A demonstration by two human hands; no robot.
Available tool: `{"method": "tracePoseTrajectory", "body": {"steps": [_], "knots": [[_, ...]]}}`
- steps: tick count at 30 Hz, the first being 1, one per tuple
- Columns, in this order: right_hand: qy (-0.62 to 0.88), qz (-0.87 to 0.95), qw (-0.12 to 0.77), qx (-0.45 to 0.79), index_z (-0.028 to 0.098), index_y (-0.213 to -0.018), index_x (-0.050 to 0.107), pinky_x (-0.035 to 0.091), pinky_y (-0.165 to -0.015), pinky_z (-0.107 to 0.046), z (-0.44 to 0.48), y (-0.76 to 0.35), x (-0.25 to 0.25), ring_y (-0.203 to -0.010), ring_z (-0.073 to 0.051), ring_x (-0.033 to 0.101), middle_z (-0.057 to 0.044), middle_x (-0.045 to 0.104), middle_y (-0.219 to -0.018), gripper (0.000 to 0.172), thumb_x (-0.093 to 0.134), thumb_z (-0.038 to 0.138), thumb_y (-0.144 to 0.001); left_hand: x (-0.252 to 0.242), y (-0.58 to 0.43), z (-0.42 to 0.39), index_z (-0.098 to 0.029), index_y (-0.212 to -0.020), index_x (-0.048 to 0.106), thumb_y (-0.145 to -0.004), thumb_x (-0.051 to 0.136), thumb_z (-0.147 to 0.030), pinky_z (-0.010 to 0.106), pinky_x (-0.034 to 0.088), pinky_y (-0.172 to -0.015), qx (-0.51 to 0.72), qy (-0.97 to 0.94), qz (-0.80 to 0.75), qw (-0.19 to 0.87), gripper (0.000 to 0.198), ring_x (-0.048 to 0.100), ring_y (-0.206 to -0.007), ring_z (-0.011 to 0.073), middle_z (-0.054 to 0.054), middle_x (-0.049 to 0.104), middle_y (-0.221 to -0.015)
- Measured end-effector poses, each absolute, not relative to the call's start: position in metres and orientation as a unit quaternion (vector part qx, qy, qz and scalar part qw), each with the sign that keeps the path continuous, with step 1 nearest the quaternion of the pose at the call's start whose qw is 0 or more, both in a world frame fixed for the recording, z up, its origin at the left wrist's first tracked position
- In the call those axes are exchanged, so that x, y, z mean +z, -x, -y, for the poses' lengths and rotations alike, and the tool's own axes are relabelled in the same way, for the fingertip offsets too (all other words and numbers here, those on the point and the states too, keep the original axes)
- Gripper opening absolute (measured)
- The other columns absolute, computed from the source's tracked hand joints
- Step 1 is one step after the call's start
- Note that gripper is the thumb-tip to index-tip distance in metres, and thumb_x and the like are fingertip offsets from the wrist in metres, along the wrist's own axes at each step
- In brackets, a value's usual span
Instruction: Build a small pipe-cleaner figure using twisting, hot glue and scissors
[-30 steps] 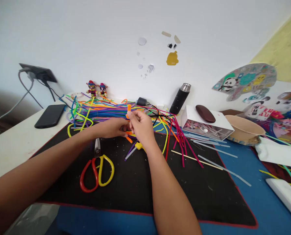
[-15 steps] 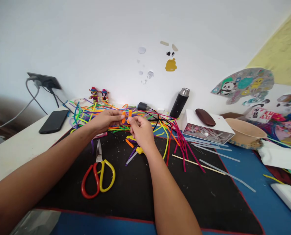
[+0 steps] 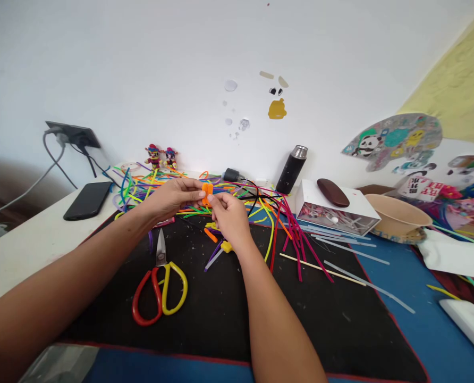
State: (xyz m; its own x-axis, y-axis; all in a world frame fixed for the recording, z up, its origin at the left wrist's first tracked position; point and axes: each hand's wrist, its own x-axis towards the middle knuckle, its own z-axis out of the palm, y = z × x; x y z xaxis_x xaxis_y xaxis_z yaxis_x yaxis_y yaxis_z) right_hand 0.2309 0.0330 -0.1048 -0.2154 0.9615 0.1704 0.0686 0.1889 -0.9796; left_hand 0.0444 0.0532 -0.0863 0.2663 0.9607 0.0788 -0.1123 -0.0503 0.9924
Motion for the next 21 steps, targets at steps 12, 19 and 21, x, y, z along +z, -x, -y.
{"method": "tracePoseTrajectory", "body": {"steps": [12, 19, 21], "knots": [[0.397, 0.617, 0.470, 0.491, 0.020, -0.079, 0.066, 0.034, -0.040, -0.021, -0.0337, -0.2291, -0.1063, -0.040, -0.009, 0.043, 0.007, 0.052, -0.052, 0.039, 0.071, 0.059, -0.087, -0.0904, -0.0463, -0.0522, -0.012, -0.078, 0.078, -0.054, 0.102, -0.034, 0.021, 0.046, -0.059, 0.449, -0.522, -0.364, 0.627, 0.041, 0.058, -0.061, 0.0091, 0.001, 0.068, -0.069], [0.404, 0.617, 0.458, 0.497, 0.021, -0.079, 0.065, 0.032, -0.040, -0.022, -0.0300, -0.2290, -0.1025, -0.041, -0.009, 0.042, 0.007, 0.052, -0.052, 0.040, 0.071, 0.060, -0.087, -0.0929, -0.0444, -0.0543, -0.013, -0.077, 0.075, -0.057, 0.101, -0.034, 0.021, 0.045, -0.057, 0.447, -0.521, -0.359, 0.632, 0.039, 0.058, -0.061, 0.0097, 0.001, 0.067, -0.069], [0.406, 0.618, 0.456, 0.495, 0.021, -0.081, 0.066, 0.033, -0.040, -0.022, -0.0300, -0.2294, -0.1019, -0.041, -0.010, 0.043, 0.006, 0.053, -0.053, 0.040, 0.070, 0.060, -0.088, -0.0930, -0.0438, -0.0551, -0.013, -0.076, 0.075, -0.058, 0.101, -0.035, 0.021, 0.044, -0.057, 0.453, -0.521, -0.356, 0.630, 0.039, 0.057, -0.060, 0.0094, 0.001, 0.066, -0.068]]}}
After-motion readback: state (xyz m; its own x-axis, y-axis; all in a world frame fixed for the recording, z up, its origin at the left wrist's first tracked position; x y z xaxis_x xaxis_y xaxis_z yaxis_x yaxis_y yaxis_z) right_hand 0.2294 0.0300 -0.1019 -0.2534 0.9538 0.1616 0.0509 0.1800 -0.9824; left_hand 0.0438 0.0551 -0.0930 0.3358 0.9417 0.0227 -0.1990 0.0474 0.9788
